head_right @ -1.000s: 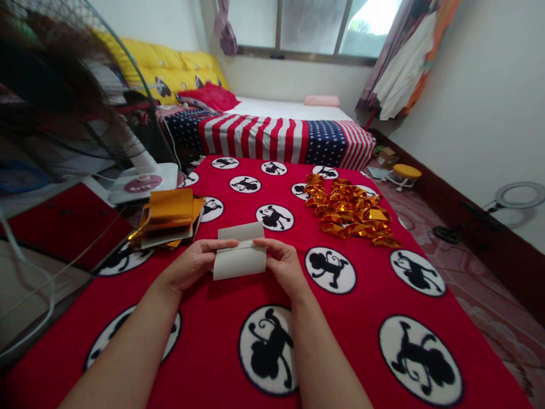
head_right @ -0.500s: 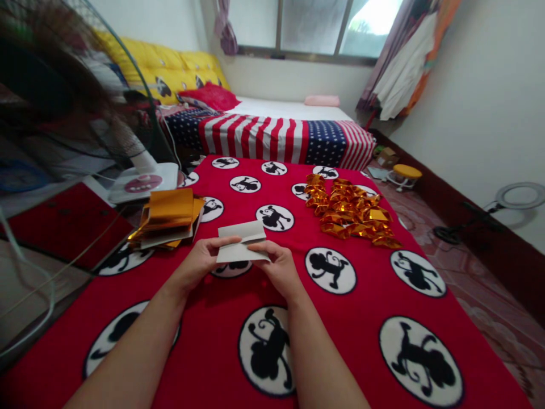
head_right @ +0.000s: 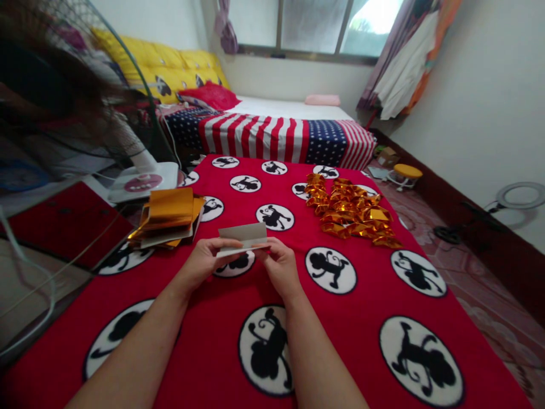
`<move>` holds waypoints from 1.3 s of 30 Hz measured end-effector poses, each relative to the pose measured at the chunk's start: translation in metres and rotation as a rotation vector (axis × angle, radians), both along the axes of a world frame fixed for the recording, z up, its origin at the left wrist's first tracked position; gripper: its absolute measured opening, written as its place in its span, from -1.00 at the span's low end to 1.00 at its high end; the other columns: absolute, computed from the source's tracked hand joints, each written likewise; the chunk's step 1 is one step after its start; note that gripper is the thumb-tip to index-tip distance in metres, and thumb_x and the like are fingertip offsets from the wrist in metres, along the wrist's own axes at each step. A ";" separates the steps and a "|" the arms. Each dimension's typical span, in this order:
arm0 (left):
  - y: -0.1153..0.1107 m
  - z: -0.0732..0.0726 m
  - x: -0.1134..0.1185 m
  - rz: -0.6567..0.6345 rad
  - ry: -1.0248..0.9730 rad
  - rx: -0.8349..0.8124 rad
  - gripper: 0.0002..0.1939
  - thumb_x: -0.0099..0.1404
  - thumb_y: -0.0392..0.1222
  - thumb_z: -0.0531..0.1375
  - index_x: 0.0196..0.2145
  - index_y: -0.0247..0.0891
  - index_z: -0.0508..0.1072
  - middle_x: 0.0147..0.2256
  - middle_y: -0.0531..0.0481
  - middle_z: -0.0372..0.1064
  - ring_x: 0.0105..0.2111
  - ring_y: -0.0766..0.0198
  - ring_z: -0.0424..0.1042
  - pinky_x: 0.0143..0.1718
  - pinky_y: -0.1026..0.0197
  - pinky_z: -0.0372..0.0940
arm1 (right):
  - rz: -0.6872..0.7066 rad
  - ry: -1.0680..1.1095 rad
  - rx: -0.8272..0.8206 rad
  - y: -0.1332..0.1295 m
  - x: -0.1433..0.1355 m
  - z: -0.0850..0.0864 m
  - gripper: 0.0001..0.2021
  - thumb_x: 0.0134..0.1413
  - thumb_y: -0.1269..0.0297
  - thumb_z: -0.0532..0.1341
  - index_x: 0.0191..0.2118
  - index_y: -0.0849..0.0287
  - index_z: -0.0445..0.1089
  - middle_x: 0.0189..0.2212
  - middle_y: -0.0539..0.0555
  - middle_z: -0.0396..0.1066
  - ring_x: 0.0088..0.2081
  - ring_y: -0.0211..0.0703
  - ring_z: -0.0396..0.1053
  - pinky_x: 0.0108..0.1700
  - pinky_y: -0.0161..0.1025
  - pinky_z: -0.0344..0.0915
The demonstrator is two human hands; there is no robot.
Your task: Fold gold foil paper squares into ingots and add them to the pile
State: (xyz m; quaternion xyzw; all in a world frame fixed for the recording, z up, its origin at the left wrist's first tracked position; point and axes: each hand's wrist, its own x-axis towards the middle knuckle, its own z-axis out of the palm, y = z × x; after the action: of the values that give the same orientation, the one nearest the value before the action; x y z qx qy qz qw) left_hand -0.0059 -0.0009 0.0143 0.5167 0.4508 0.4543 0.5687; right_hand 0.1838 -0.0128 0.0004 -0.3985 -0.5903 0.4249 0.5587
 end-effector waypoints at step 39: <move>0.005 -0.018 0.013 0.074 0.205 0.096 -0.65 0.18 0.02 0.20 -0.41 -0.37 0.55 -0.52 -0.01 0.41 -0.52 0.29 0.34 -0.50 0.31 0.19 | -0.357 -0.064 -0.015 -0.002 -0.008 -0.007 -0.69 -0.01 0.20 0.34 -0.63 0.18 0.29 -0.30 0.11 0.47 -0.26 -0.12 0.42 -0.21 -0.24 0.31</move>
State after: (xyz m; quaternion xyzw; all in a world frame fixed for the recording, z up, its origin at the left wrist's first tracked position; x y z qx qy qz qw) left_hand 0.0070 0.0040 -0.0035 0.5703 0.5029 0.4408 0.4770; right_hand 0.1763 -0.0146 -0.0068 -0.5144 -0.5245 0.3105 0.6032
